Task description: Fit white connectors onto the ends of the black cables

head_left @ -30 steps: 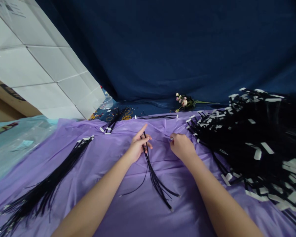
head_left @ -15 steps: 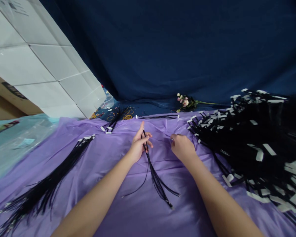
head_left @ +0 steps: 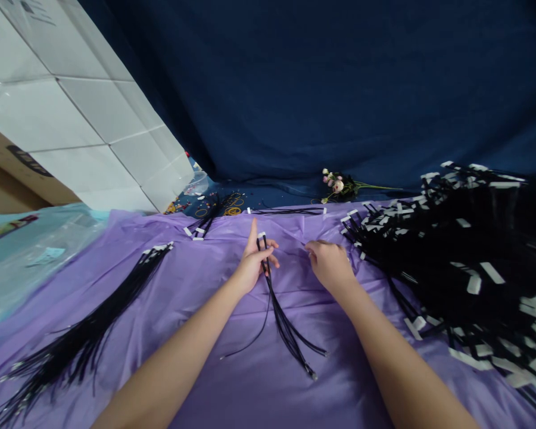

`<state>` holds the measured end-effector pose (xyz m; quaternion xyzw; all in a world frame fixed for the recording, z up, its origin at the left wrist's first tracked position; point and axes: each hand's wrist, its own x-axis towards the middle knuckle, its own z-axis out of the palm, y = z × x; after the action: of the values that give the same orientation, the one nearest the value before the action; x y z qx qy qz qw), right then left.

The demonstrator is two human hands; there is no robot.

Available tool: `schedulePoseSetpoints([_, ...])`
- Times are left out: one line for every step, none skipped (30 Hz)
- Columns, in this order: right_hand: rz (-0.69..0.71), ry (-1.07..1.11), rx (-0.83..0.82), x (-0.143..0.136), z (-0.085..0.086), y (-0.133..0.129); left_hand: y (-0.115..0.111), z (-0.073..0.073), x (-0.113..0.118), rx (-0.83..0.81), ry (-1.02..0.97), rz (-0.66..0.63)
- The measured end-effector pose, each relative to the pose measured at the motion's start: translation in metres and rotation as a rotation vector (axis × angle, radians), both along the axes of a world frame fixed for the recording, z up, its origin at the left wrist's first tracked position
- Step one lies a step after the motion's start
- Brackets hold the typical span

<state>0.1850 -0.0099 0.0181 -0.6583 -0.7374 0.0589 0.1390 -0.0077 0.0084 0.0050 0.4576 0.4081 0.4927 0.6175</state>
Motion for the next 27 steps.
schedulePoseSetpoints([0.007,0.019,0.005,0.0,0.0,-0.0003,0.0,0.0003,0.0003,-0.005,-0.003,0.001])
schedulePoseSetpoints([0.014,0.034,0.009,-0.0002,0.0,-0.0005,0.0001,0.0006,0.0006,-0.013,-0.005,-0.004])
schedulePoseSetpoints([0.019,0.051,0.012,-0.0004,-0.0002,-0.0007,0.0002,0.001,0.0008,-0.023,-0.003,-0.014])
schedulePoseSetpoints([0.024,0.073,0.016,-0.0006,-0.0004,-0.0007,0.0003,0.0014,0.0009,-0.034,0.003,-0.024])
schedulePoseSetpoints([0.03,0.103,0.022,-0.0008,-0.0007,-0.0004,0.0005,0.0016,0.0009,-0.046,0.011,-0.036])
schedulePoseSetpoints([0.042,0.143,0.03,-0.001,-0.0012,0.0001,0.0008,0.0017,0.0008,-0.057,0.019,-0.046])
schedulePoseSetpoints([0.062,0.19,0.041,-0.0012,-0.0018,0.0008,0.0011,0.0014,0.0006,-0.066,0.025,-0.053])
schedulePoseSetpoints([0.089,0.238,0.055,-0.0014,-0.0025,0.0016,0.0016,0.001,0.0004,-0.071,0.027,-0.057])
schedulePoseSetpoints([0.12,0.282,0.07,-0.0016,-0.0032,0.0025,0.0021,0.0003,0.0001,-0.074,0.026,-0.06])
schedulePoseSetpoints([0.149,0.314,0.084,-0.0019,-0.0039,0.0034,0.0026,-0.0005,-0.0001,-0.073,0.025,-0.064])
schedulePoseSetpoints([0.175,0.339,0.098,-0.0022,-0.0046,0.0041,0.0031,-0.0013,-0.0002,-0.072,0.026,-0.065])
schedulePoseSetpoints([0.194,0.36,0.111,-0.0025,-0.0053,0.0046,0.0036,-0.0021,-0.0003,-0.07,0.03,-0.065])
schedulePoseSetpoints([0.209,0.378,0.124,-0.0029,-0.006,0.0049,0.0039,-0.0027,-0.0002,-0.069,0.037,-0.063])
schedulePoseSetpoints([0.222,0.398,0.139,-0.0033,-0.0068,0.005,0.004,-0.0031,-0.0001,-0.069,0.045,-0.061])
schedulePoseSetpoints([0.235,0.42,0.155,-0.0036,-0.0076,0.005,0.0041,-0.0034,0.0001,-0.07,0.052,-0.056])
schedulePoseSetpoints([0.249,0.444,0.173,-0.0039,-0.0084,0.0049,0.004,-0.0036,0.0003,-0.073,0.056,-0.051])
schedulePoseSetpoints([0.262,0.469,0.191,-0.0041,-0.0091,0.0047,0.0038,-0.0037,0.0005,-0.077,0.06,-0.049])
schedulePoseSetpoints([0.274,0.491,0.207,-0.0043,-0.0097,0.0044,0.0037,-0.0039,0.0007,-0.081,0.065,-0.051])
schedulePoseSetpoints([0.286,0.507,0.218,-0.0044,-0.01,0.004,0.0035,-0.004,0.0008,-0.083,0.072,-0.056])
schedulePoseSetpoints([0.297,0.515,0.224,-0.0045,-0.0099,0.0035,0.0034,-0.0041,0.0007,-0.084,0.084,-0.066])
schedulePoseSetpoints([0.308,0.512,0.223,-0.0047,-0.0095,0.0029,0.0034,-0.0041,0.0006,-0.084,0.1,-0.079])
schedulePoseSetpoints([0.317,0.499,0.217,-0.005,-0.0086,0.0021,0.0033,-0.004,0.0005,-0.084,0.118,-0.095])
schedulePoseSetpoints([0.324,0.479,0.206,-0.0054,-0.0073,0.0012,0.0034,-0.0039,0.0003,-0.083,0.134,-0.109])
schedulePoseSetpoints([0.331,0.454,0.191,-0.006,-0.0059,0.0002,0.0034,-0.0036,0.0001,-0.082,0.147,-0.122])
schedulePoseSetpoints([0.338,0.43,0.175,-0.0067,-0.0043,-0.0009,0.0033,-0.0033,0.0,-0.081,0.157,-0.134])
schedulePoseSetpoints([0.346,0.411,0.161,-0.0075,-0.0028,-0.0019,0.0033,-0.0031,-0.0002,-0.081,0.162,-0.143])
schedulePoseSetpoints([0.353,0.398,0.15,-0.0082,-0.0015,-0.0028,0.0033,-0.0028,-0.0003,-0.08,0.167,-0.151])
